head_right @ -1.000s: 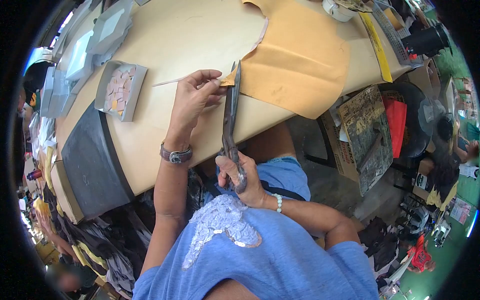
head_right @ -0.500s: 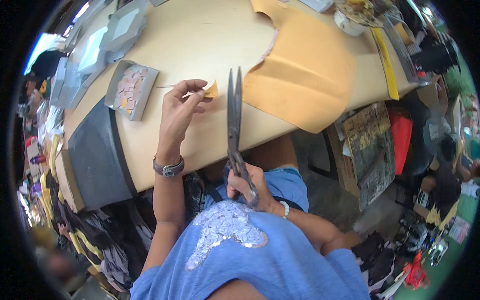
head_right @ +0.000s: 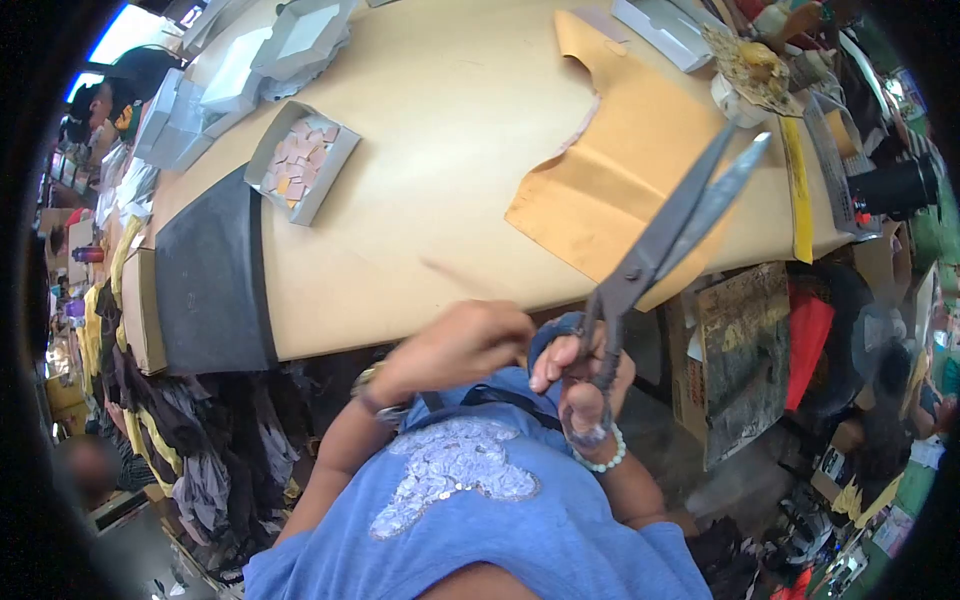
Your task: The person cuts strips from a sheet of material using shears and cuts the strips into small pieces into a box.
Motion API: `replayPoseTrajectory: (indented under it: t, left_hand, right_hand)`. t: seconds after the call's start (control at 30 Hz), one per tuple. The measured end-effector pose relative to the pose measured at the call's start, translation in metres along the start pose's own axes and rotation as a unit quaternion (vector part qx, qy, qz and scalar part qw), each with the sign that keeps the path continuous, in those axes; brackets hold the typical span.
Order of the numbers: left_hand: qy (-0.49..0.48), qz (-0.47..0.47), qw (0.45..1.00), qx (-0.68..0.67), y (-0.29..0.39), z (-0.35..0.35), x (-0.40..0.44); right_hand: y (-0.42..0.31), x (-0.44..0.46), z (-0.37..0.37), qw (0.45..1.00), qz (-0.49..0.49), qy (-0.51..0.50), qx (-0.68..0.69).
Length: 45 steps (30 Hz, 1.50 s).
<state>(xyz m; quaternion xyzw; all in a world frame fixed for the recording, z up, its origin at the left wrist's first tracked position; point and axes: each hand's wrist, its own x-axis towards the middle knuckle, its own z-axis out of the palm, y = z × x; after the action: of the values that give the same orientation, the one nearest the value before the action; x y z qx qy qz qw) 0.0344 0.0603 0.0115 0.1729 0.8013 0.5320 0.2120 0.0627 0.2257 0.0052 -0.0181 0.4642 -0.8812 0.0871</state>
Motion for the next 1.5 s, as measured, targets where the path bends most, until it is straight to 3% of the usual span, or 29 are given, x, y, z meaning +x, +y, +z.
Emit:
replayPoseTrajectory:
  t: [0.07,0.1,0.13,0.2,0.33,0.4,0.43,0.47,0.53,0.73,0.8,0.9,1.0,1.1,1.17,1.23,1.5]
  left_hand:
    - [-0.047,0.063,0.997,0.017,-0.01,0.043,0.031]
    - [-0.106,0.021,0.994,0.018,-0.012,0.06,0.044]
    - [-0.142,0.038,0.989,0.034,-0.01,0.073,0.055]
    - [-0.139,0.061,0.988,-0.017,0.0,0.092,0.061]
    - [-0.193,0.022,0.937,0.289,0.031,0.056,0.069]
    - [-0.047,-0.035,0.944,0.325,0.039,0.026,0.077]
    - [0.148,0.006,0.936,0.318,0.028,0.016,0.085]
    - [0.337,0.048,0.892,0.298,0.014,0.007,0.096]
    - [0.399,0.046,0.842,0.361,-0.01,-0.013,0.121]
    - [0.311,-0.058,0.922,0.226,-0.039,-0.07,0.159]
    - [0.304,-0.046,0.907,0.289,-0.052,-0.109,0.163]
    - [0.287,-0.119,0.889,0.336,-0.053,-0.154,0.163]
    - [0.454,0.068,0.721,0.518,-0.069,-0.158,0.15]
    - [0.466,0.078,0.75,0.464,-0.056,-0.129,0.113]
    - [0.391,0.04,0.84,0.373,-0.039,-0.094,0.077]
    - [0.353,0.087,0.861,0.356,-0.042,-0.059,0.055]
    - [0.212,0.003,0.814,0.541,-0.036,-0.032,0.046]
  right_hand:
    - [-0.018,-0.008,-0.007,0.999,-0.022,-0.008,-0.029]
    - [-0.028,-0.014,-0.008,0.998,-0.02,0.011,-0.052]
    - [-0.032,-0.017,-0.014,0.996,-0.053,0.007,-0.064]
    - [-0.043,-0.023,-0.019,0.992,-0.096,0.01,-0.079]
    - [-0.054,-0.025,-0.033,0.989,-0.112,0.032,-0.092]
    - [-0.053,-0.02,-0.037,0.988,-0.107,0.059,-0.099]
    - [-0.05,-0.016,-0.041,0.989,-0.122,0.066,-0.051]
    - [-0.048,-0.014,-0.044,0.99,-0.109,0.064,-0.06]
    - [-0.043,-0.01,-0.048,0.992,-0.084,0.059,-0.076]
    - [-0.036,-0.008,-0.043,0.995,-0.026,0.072,-0.066]
    - [-0.035,-0.01,-0.047,0.992,0.035,0.07,-0.096]
    - [-0.033,-0.003,-0.044,0.985,0.142,0.036,-0.088]
    - [-0.026,0.006,-0.04,0.969,0.236,-0.001,-0.072]
    - [-0.018,0.011,-0.036,0.955,0.292,-0.027,-0.055]
    - [-0.014,0.013,-0.038,0.95,0.3,-0.048,-0.071]
    - [-0.013,0.013,-0.04,0.947,0.305,-0.054,-0.081]
    - [-0.025,0.012,-0.045,0.947,0.301,-0.059,-0.095]
